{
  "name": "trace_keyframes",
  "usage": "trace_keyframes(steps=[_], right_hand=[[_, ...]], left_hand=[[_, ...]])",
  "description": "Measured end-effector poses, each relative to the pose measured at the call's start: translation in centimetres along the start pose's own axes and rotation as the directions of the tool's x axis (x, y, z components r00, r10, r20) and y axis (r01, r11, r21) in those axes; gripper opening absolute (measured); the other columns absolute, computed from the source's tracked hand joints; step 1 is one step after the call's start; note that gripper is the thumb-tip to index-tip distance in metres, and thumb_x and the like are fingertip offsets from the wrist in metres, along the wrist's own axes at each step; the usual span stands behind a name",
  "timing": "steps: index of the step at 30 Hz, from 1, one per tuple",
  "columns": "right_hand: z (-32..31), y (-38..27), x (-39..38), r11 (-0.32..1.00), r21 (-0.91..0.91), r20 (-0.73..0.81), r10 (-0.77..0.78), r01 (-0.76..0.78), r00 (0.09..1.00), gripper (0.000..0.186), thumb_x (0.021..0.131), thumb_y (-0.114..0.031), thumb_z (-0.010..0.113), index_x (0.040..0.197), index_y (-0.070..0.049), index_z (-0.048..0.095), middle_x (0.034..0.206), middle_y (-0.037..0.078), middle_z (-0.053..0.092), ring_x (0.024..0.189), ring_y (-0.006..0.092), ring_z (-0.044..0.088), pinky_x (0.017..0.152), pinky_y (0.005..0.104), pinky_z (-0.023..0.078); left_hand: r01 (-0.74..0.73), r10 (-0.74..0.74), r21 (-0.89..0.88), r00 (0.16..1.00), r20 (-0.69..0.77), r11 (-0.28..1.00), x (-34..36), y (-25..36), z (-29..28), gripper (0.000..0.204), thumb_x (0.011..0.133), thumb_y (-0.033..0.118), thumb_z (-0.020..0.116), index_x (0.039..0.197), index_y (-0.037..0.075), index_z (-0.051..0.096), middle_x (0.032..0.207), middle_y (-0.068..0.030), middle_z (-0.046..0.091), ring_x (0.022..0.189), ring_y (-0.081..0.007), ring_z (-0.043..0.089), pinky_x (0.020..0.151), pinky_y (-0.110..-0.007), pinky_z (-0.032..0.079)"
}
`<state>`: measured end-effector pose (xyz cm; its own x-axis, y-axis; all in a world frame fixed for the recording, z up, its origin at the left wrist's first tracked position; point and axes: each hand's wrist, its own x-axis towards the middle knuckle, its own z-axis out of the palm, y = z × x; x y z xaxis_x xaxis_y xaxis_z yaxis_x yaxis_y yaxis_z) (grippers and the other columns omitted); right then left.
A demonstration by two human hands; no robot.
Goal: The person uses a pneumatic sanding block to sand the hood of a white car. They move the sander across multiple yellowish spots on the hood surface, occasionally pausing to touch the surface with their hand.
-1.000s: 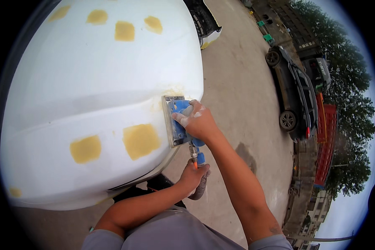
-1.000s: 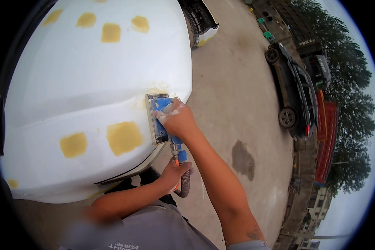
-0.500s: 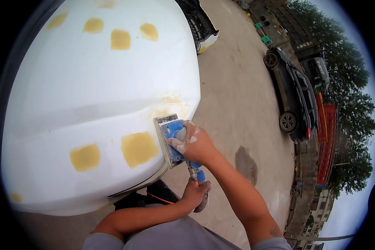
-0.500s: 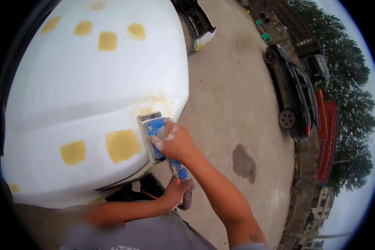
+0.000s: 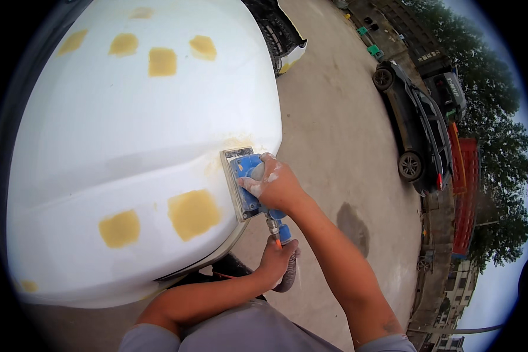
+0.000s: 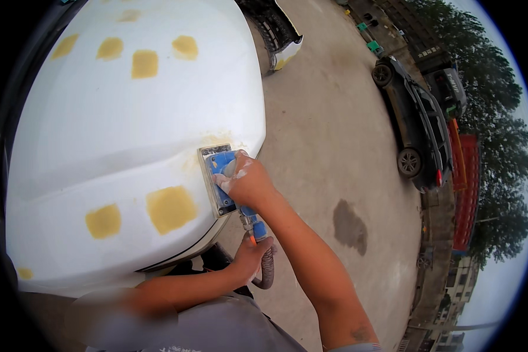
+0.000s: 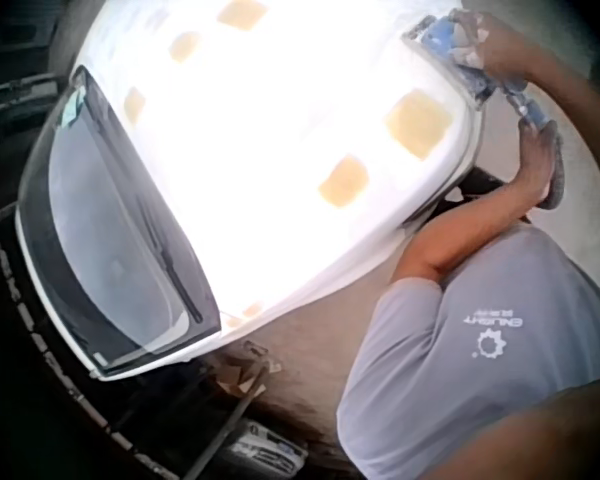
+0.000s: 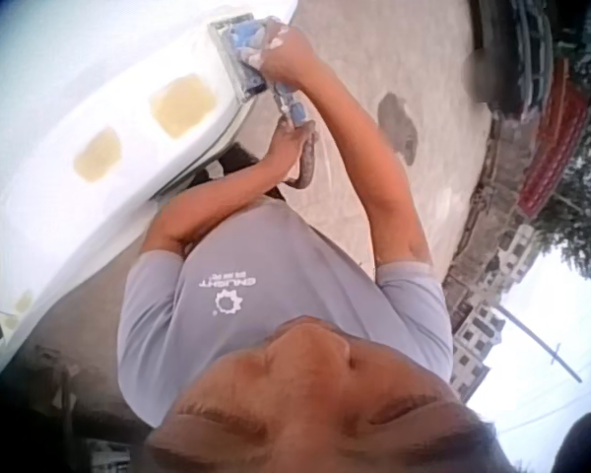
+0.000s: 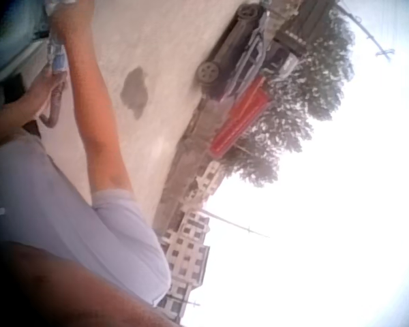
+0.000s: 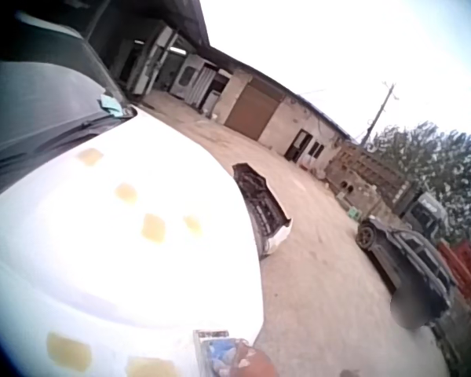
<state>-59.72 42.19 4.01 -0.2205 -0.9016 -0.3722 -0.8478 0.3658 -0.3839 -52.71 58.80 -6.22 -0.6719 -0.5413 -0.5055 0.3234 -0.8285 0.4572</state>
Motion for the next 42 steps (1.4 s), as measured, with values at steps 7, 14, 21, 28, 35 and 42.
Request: trace_keyframes(steps=[7,14,21,28,35,42], right_hand=[[0.8,0.7,-1.5,0.999,-0.048,0.022,0.004,-0.003,1.000,0.083,0.083,-0.042,0.086,0.137,0.013,0.055,0.110,0.033,0.073,0.107,0.0426,0.073,0.096,0.0442,0.056],[1.5,2.2,-2.5,0.998,-0.052,-0.018,-0.025,0.024,1.000,0.083,0.084,-0.043,0.085,0.138,0.013,0.055,0.114,0.032,0.072,0.108,0.0431,0.072,0.096,0.0438,0.057],[0.2,0.7,0.6,1.000,-0.020,-0.057,-0.025,0.024,0.998,0.081,0.084,-0.042,0.084,0.134,0.015,0.056,0.107,0.032,0.073,0.102,0.0418,0.074,0.091,0.0453,0.058],[2.0,0.1,-2.2,0.996,-0.080,-0.038,-0.054,0.051,0.998,0.086,0.084,-0.045,0.085,0.136,0.017,0.054,0.108,0.034,0.072,0.102,0.0442,0.074,0.092,0.0444,0.059],[1.2,-0.7,-1.6,0.999,-0.048,-0.024,-0.015,0.014,1.000,0.085,0.084,-0.043,0.086,0.137,0.016,0.055,0.110,0.033,0.073,0.105,0.0423,0.074,0.092,0.0432,0.058],[1.3,-0.6,-0.4,0.999,-0.045,-0.063,0.020,-0.022,0.998,0.085,0.085,-0.045,0.083,0.135,0.017,0.054,0.107,0.032,0.073,0.095,0.0387,0.076,0.085,0.0420,0.060]], left_hand=[[0.036,-0.039,0.066,0.999,0.035,0.997,-1.2,-1.1,0.0,0.020,0.103,0.022,0.065,0.109,0.008,0.052,0.092,-0.0049,0.066,0.080,-0.0137,0.063,0.075,-0.035,0.051],[0.109,-0.110,0.053,0.994,0.016,0.993,-2.1,0.1,0.3,0.017,0.102,0.015,0.066,0.112,0.009,0.053,0.094,-0.0060,0.066,0.086,-0.0144,0.063,0.078,-0.033,0.049],[0.041,-0.041,0.014,0.999,0.010,0.999,-0.6,0.4,0.7,0.014,0.101,0.018,0.067,0.105,0.008,0.057,0.087,-0.0057,0.066,0.079,-0.0149,0.063,0.073,-0.034,0.050],[0.030,-0.033,-0.036,0.997,-0.075,0.999,-3.6,0.4,0.8,0.016,0.101,0.019,0.067,0.103,0.007,0.056,0.088,-0.0079,0.068,0.079,-0.0163,0.064,0.072,-0.036,0.052],[0.052,-0.049,0.034,0.995,-0.087,0.998,-3.1,1.1,0.5,0.018,0.100,0.017,0.068,0.104,0.006,0.053,0.089,-0.0079,0.065,0.080,-0.0174,0.063,0.075,-0.036,0.051],[0.026,-0.023,0.072,0.998,-0.051,0.997,-2.1,1.8,-0.1,0.019,0.100,0.016,0.068,0.105,0.007,0.053,0.083,-0.0072,0.065,0.076,-0.0171,0.063,0.074,-0.035,0.051]])
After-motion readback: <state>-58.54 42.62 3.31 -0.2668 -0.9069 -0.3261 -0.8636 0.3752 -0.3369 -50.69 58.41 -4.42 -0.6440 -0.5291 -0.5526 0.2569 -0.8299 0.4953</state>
